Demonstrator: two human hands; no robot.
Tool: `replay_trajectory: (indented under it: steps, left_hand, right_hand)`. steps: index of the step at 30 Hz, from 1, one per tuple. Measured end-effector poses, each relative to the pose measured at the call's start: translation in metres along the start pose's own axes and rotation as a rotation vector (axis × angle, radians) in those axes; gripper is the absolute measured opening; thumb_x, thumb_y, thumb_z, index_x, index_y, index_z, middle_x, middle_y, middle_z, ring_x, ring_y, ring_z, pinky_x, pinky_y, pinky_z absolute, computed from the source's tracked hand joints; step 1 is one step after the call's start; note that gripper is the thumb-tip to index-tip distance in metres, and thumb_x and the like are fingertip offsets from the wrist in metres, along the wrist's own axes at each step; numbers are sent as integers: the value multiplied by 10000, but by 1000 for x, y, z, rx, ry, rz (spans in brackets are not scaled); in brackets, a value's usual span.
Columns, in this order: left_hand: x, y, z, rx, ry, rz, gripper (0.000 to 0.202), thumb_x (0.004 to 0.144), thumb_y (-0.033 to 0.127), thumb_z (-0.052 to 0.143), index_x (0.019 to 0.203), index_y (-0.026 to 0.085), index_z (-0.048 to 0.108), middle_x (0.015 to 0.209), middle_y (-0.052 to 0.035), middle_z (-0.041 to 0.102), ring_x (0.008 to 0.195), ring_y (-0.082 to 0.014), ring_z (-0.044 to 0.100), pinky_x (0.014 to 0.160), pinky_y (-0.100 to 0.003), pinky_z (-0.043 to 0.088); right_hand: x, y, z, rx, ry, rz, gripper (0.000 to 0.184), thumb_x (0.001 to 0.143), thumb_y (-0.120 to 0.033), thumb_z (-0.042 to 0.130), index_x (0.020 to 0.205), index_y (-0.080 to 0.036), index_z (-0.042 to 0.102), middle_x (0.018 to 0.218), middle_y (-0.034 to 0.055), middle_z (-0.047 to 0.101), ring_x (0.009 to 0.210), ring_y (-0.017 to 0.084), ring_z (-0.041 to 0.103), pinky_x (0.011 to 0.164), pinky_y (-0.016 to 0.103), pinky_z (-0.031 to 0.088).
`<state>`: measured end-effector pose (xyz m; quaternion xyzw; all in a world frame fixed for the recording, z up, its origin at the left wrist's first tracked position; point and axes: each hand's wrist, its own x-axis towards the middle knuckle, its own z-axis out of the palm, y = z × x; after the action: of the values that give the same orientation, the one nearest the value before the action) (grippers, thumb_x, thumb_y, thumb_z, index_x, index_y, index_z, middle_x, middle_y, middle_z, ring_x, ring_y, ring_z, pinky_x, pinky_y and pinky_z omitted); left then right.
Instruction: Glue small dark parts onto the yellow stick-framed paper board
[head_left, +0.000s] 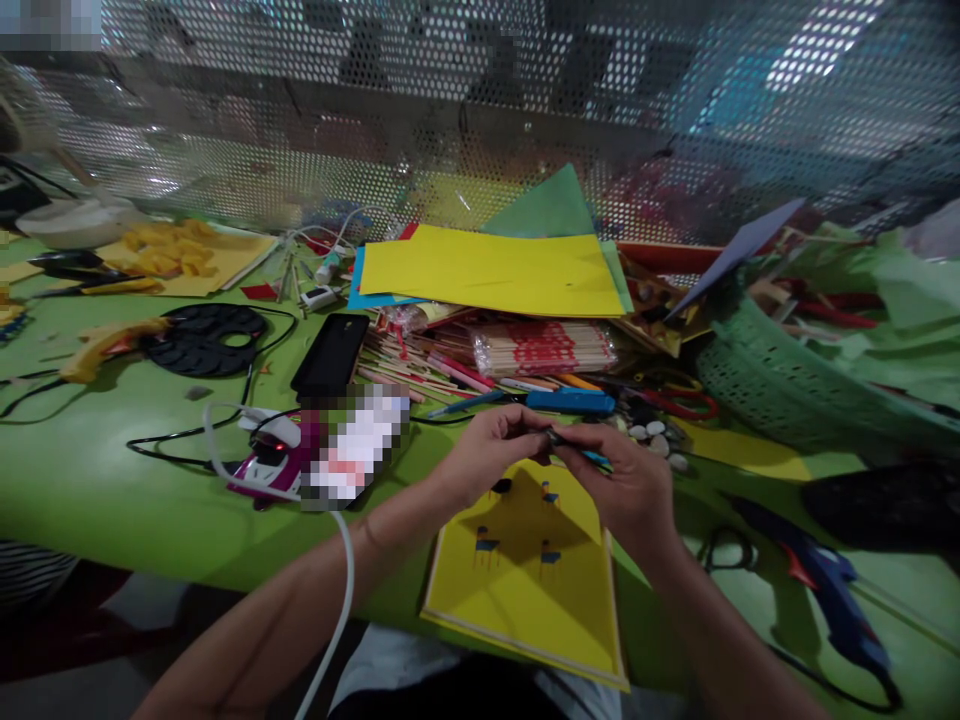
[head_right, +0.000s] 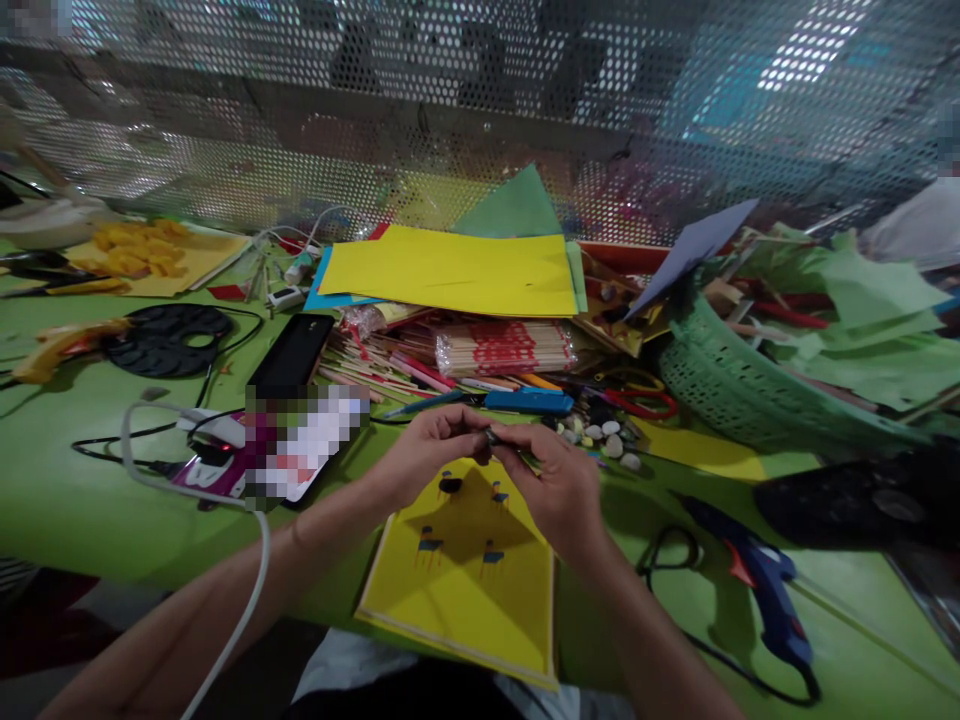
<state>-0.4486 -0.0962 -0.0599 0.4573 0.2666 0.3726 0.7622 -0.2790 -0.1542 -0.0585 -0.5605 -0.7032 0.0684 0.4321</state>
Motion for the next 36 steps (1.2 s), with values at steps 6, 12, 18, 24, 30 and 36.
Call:
replay_trajectory:
  steps: [6,12,18,24,30,36]
  left_hand:
    - [-1,4,3,-54,1,-30,311,655,287,801,889,118,684,769,-25,660,689,-109,597,726,-256,443]
    - [0,2,3,-37,-2,-16,305,680,307,797,890,115,689,801,-27,663,701,-98,582,721,-245,434]
    - [0,2,4,-28,30,-15,293,666,295,801,861,106,690,759,-26,661,666,-93,574,693,-238,438]
    - [0,1,4,-39,32,-20,258,677,254,784,867,105,692,751,-26,666,658,-93,588,698,-238,452]
    - [0,-1,3,-49,41,-15,225,674,209,753,869,115,693,738,-23,674,641,-103,602,691,-249,467]
    - [-1,4,5,-70,13,-44,238,692,230,749,893,116,691,785,-33,684,690,-113,623,740,-257,481]
  right_hand:
    - [-2,3,0,7,13,31,122,870,-259,634,971,-242,700,880,32,761,770,197,719,724,326,576]
    - [-2,1,0,-22,13,-19,119,871,-222,631,971,-244,692,886,21,761,777,183,719,722,301,574]
    - [-1,-3,1,-34,17,-46,119,871,-222,627,957,-249,704,878,21,769,763,197,729,699,316,583]
    - [-1,-2,1,-7,29,-17,109,861,-242,639,940,-263,712,872,16,771,756,203,732,696,324,585]
    - [-2,-1,1,38,25,31,111,861,-251,641,948,-251,711,872,24,769,758,198,726,700,322,583]
    - [-2,1,-1,15,47,17,108,860,-246,650,953,-240,706,873,30,767,767,192,721,715,316,578]
